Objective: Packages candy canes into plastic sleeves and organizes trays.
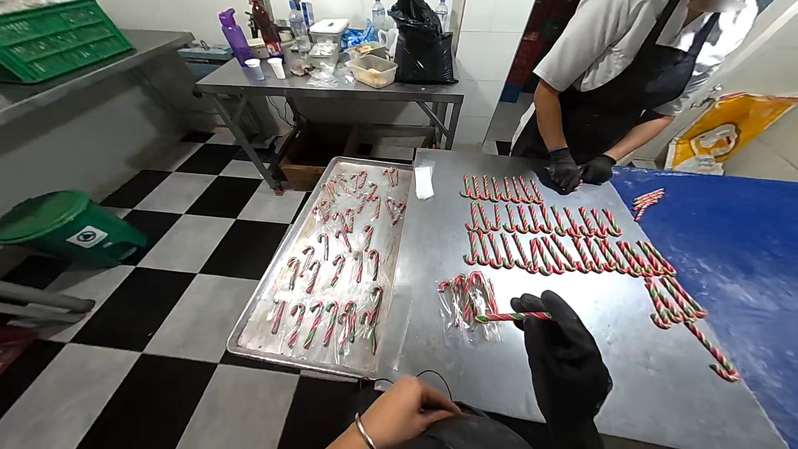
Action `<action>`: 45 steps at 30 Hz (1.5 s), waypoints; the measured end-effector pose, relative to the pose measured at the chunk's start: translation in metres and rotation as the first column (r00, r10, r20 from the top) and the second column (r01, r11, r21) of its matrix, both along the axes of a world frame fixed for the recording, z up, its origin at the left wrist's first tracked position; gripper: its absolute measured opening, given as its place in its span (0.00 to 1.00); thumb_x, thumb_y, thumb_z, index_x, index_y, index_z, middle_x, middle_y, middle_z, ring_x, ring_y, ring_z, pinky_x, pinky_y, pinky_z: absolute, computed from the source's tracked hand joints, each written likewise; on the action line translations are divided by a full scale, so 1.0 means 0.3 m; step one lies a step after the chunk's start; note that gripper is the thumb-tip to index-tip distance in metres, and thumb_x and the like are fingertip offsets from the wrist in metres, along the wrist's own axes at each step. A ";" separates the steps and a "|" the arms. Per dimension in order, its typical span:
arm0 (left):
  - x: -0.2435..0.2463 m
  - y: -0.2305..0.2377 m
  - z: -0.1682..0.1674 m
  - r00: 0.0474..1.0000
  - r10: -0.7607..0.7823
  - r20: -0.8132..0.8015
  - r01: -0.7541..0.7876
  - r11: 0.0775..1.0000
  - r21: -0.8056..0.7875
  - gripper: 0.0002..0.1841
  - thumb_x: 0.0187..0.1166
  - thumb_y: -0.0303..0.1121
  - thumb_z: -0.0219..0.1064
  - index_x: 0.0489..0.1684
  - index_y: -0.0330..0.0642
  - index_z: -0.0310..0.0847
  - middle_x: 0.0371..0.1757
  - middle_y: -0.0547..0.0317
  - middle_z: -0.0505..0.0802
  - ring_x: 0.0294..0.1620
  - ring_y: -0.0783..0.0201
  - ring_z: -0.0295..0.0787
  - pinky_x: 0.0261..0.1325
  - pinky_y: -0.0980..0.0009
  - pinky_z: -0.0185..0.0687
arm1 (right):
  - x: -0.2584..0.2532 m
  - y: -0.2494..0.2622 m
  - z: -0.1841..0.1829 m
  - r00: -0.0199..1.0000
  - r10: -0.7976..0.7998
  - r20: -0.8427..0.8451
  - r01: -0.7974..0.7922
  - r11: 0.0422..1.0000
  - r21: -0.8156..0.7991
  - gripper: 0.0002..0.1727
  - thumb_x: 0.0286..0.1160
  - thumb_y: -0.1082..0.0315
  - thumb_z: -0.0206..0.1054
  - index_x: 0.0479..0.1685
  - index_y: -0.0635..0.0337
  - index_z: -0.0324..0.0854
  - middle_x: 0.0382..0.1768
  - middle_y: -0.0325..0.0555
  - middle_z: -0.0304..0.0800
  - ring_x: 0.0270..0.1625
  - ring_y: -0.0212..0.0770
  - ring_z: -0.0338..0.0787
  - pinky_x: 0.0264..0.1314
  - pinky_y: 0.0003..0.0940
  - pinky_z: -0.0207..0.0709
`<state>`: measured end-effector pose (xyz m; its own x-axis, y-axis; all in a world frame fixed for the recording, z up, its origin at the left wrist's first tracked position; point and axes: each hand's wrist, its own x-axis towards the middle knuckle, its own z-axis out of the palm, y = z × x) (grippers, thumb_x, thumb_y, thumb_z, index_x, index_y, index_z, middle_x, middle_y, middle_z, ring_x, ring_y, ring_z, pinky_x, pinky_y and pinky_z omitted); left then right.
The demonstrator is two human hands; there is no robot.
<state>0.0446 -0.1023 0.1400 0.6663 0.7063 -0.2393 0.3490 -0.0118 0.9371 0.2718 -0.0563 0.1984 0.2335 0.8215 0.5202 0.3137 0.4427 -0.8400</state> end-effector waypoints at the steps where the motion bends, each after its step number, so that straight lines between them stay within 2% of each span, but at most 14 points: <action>1: 0.000 0.011 -0.001 0.998 0.060 0.007 -0.060 0.998 -0.006 0.14 0.87 0.35 0.64 0.56 0.36 0.92 0.52 0.49 0.97 0.55 0.62 0.95 0.68 0.62 0.85 | -0.001 -0.005 0.001 1.000 0.014 -0.016 -0.015 1.000 -0.022 0.14 0.75 0.76 0.65 0.55 0.77 0.83 0.43 0.52 0.95 0.44 0.39 0.96 0.46 0.32 0.92; 6: 0.037 0.114 -0.020 0.807 0.474 0.353 -0.582 0.742 0.333 0.08 0.75 0.35 0.77 0.40 0.40 0.97 0.41 0.62 0.99 0.45 0.74 0.97 0.57 0.73 0.92 | -0.010 -0.031 0.033 0.983 0.149 -0.107 -0.146 0.989 0.033 0.12 0.73 0.78 0.66 0.54 0.69 0.86 0.43 0.46 0.97 0.44 0.39 0.97 0.46 0.32 0.93; 10: 0.069 0.148 0.000 0.790 0.416 0.450 -0.610 0.599 0.519 0.11 0.79 0.38 0.74 0.48 0.42 0.97 0.46 0.61 0.99 0.51 0.70 0.96 0.63 0.69 0.90 | -0.028 -0.045 0.066 0.970 0.233 -0.067 -0.222 0.964 0.144 0.16 0.76 0.77 0.67 0.57 0.49 0.89 0.49 0.36 0.97 0.51 0.34 0.96 0.52 0.29 0.92; 15: 0.107 0.144 0.012 0.788 0.328 0.521 -0.604 0.579 0.548 0.12 0.81 0.34 0.72 0.55 0.41 0.94 0.51 0.59 0.99 0.55 0.66 0.96 0.67 0.67 0.89 | -0.038 -0.048 -0.008 0.969 0.244 -0.032 -0.237 0.960 0.150 0.11 0.75 0.79 0.65 0.52 0.66 0.90 0.49 0.49 0.96 0.54 0.41 0.96 0.59 0.35 0.91; 18: 0.133 0.139 0.022 0.758 0.346 0.554 -0.639 0.563 0.523 0.09 0.81 0.28 0.71 0.51 0.36 0.94 0.51 0.56 0.99 0.54 0.65 0.97 0.66 0.68 0.91 | -0.044 -0.052 -0.043 0.955 0.213 0.205 -0.216 0.976 -0.007 0.11 0.78 0.70 0.68 0.53 0.62 0.92 0.59 0.56 0.94 0.60 0.47 0.94 0.64 0.41 0.89; 20: 0.147 0.139 0.019 0.710 0.417 0.567 -0.696 0.535 0.479 0.07 0.79 0.27 0.72 0.45 0.34 0.95 0.47 0.55 0.99 0.51 0.68 0.97 0.61 0.73 0.92 | -0.048 -0.047 -0.042 0.875 0.291 0.386 -0.209 0.948 -0.242 0.23 0.73 0.62 0.69 0.69 0.53 0.87 0.73 0.63 0.82 0.58 0.49 0.93 0.55 0.43 0.87; 23: 0.158 0.131 -0.019 0.748 0.399 0.531 -0.647 0.616 0.449 0.05 0.75 0.29 0.77 0.41 0.41 0.97 0.45 0.57 0.95 0.50 0.72 0.92 0.57 0.78 0.89 | -0.017 -0.054 -0.083 0.820 0.501 0.277 -0.314 0.798 -0.515 0.38 0.73 0.59 0.73 0.84 0.65 0.69 0.77 0.61 0.77 0.49 0.38 0.95 0.50 0.35 0.90; 25: 0.164 0.115 -0.026 0.813 0.342 0.471 -0.562 0.669 0.487 0.07 0.75 0.35 0.77 0.43 0.43 0.97 0.43 0.58 0.94 0.51 0.72 0.90 0.59 0.79 0.85 | -0.009 -0.056 -0.088 0.845 0.491 0.213 -0.294 0.758 -0.582 0.25 0.72 0.66 0.71 0.70 0.66 0.83 0.54 0.52 0.95 0.43 0.38 0.95 0.50 0.37 0.88; 27: 0.136 0.138 -0.038 0.824 0.432 0.366 -0.565 0.672 0.479 0.16 0.75 0.40 0.77 0.51 0.38 0.93 0.51 0.52 0.96 0.58 0.65 0.93 0.66 0.70 0.87 | 0.005 -0.032 -0.123 0.874 0.394 0.283 -0.192 0.817 -0.544 0.15 0.76 0.68 0.67 0.57 0.63 0.91 0.40 0.45 0.97 0.37 0.35 0.93 0.44 0.34 0.87; 31: -0.050 0.297 -0.209 0.594 0.781 -0.193 -0.741 0.625 0.247 0.37 0.74 0.49 0.77 0.75 0.29 0.74 0.67 0.33 0.86 0.67 0.41 0.85 0.72 0.48 0.80 | 0.052 0.091 -0.283 0.891 0.070 0.448 0.061 0.960 -0.272 0.15 0.76 0.66 0.67 0.55 0.60 0.93 0.50 0.48 0.98 0.45 0.44 0.97 0.51 0.46 0.90; 34: -0.152 0.363 -0.383 0.507 0.759 -0.409 -0.771 0.611 0.179 0.40 0.71 0.53 0.79 0.72 0.27 0.76 0.66 0.32 0.86 0.66 0.41 0.85 0.73 0.48 0.77 | 0.044 0.174 -0.444 0.907 0.029 0.420 0.107 0.949 -0.297 0.16 0.79 0.67 0.67 0.60 0.61 0.91 0.56 0.51 0.96 0.52 0.47 0.97 0.60 0.48 0.88; 38: -0.166 0.338 -0.497 0.517 0.808 -0.282 -0.796 0.575 0.188 0.19 0.75 0.36 0.77 0.56 0.28 0.87 0.52 0.39 0.94 0.56 0.48 0.93 0.68 0.50 0.83 | 0.084 0.132 -0.572 0.790 0.151 0.594 0.043 0.953 -0.299 0.22 0.77 0.57 0.68 0.67 0.55 0.89 0.63 0.47 0.93 0.67 0.49 0.91 0.75 0.50 0.79; 42: -0.153 0.326 -0.493 0.499 0.828 -0.257 -0.821 0.547 0.167 0.27 0.77 0.40 0.76 0.64 0.24 0.81 0.56 0.32 0.92 0.56 0.43 0.92 0.66 0.46 0.83 | 0.411 0.142 -0.587 0.479 0.204 0.853 -0.115 0.979 -0.170 0.35 0.78 0.39 0.61 0.79 0.51 0.79 0.77 0.42 0.83 0.83 0.48 0.77 0.86 0.53 0.65; 45: -0.170 0.312 -0.516 0.508 0.824 -0.251 -0.819 0.552 0.157 0.22 0.76 0.37 0.77 0.59 0.27 0.85 0.49 0.39 0.94 0.48 0.58 0.92 0.60 0.60 0.85 | 0.780 0.259 -0.548 0.443 0.174 0.879 0.202 0.936 -0.287 0.31 0.82 0.49 0.61 0.79 0.57 0.78 0.77 0.51 0.82 0.82 0.54 0.77 0.87 0.56 0.64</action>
